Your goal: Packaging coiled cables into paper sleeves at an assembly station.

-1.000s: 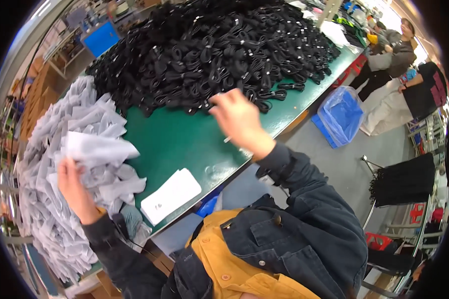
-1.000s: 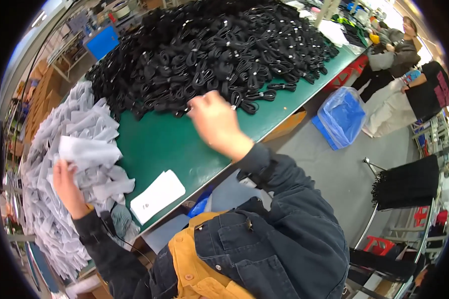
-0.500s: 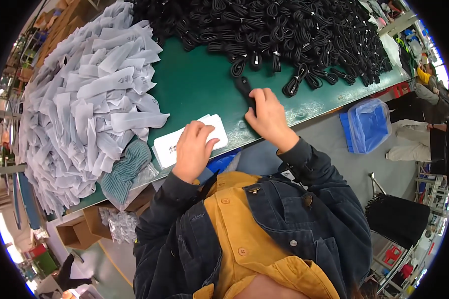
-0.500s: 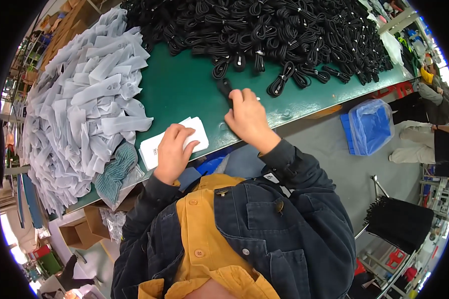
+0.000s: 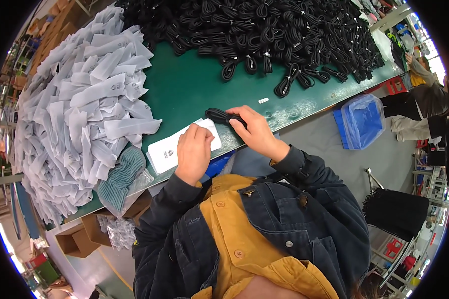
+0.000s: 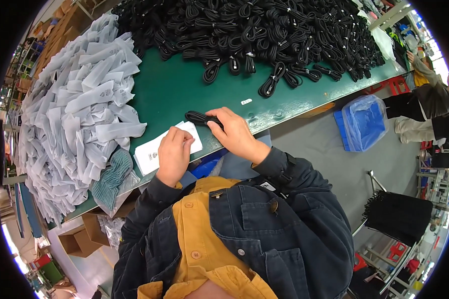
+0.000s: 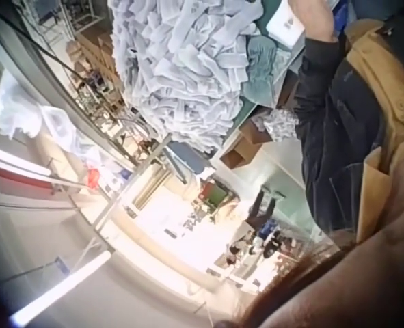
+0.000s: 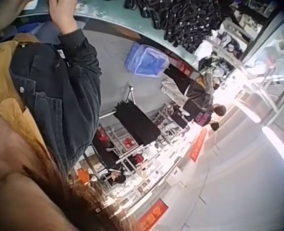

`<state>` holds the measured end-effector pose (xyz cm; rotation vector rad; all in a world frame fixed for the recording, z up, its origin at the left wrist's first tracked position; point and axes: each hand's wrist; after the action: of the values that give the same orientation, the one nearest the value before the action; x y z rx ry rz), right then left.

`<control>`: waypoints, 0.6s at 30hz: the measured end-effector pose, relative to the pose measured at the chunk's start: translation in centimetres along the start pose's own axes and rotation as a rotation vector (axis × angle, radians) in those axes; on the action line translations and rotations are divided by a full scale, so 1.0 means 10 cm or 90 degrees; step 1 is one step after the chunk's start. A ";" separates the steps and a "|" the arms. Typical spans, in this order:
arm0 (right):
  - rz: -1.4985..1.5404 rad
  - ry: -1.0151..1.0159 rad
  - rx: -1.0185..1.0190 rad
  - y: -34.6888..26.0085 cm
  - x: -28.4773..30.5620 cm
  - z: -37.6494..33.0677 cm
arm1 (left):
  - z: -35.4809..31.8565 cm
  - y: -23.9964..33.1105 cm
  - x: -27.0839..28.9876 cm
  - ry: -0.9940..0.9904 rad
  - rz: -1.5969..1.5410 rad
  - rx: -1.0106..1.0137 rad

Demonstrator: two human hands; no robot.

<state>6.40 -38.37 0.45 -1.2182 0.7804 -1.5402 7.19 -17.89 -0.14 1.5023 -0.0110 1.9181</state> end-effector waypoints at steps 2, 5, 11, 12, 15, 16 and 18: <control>0.014 -0.001 -0.014 -0.03 0.03 -0.03 | -0.02 -0.05 -0.03 0.021 0.004 -0.003; 0.045 -0.008 -0.046 -0.09 0.08 -0.09 | -0.06 -0.07 -0.01 0.058 0.013 -0.004; 0.069 -0.027 -0.040 -0.12 0.14 -0.18 | -0.09 -0.06 0.11 -0.040 -0.207 0.181; 0.064 -0.034 -0.035 -0.12 0.14 -0.19 | -0.10 -0.06 0.12 -0.064 -0.258 0.218; 0.045 -0.074 -0.023 -0.18 0.17 -0.17 | -0.09 -0.10 0.11 -0.032 -0.288 0.203; 0.036 -0.094 -0.016 -0.19 0.17 -0.16 | -0.09 -0.12 0.10 -0.016 -0.302 0.194; 0.014 -0.109 0.019 -0.17 0.17 -0.15 | -0.07 -0.11 0.11 0.005 -0.302 0.175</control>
<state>4.46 -39.64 2.08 -1.2959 0.6555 -1.4037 7.06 -16.18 0.12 1.5038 0.5826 1.5827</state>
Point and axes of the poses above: each hand's wrist, its own z-axis towards the middle knuckle, its own x-axis out of the back of the hand, y = z × x, and after that the axes turned 14 degrees about z, right-handed
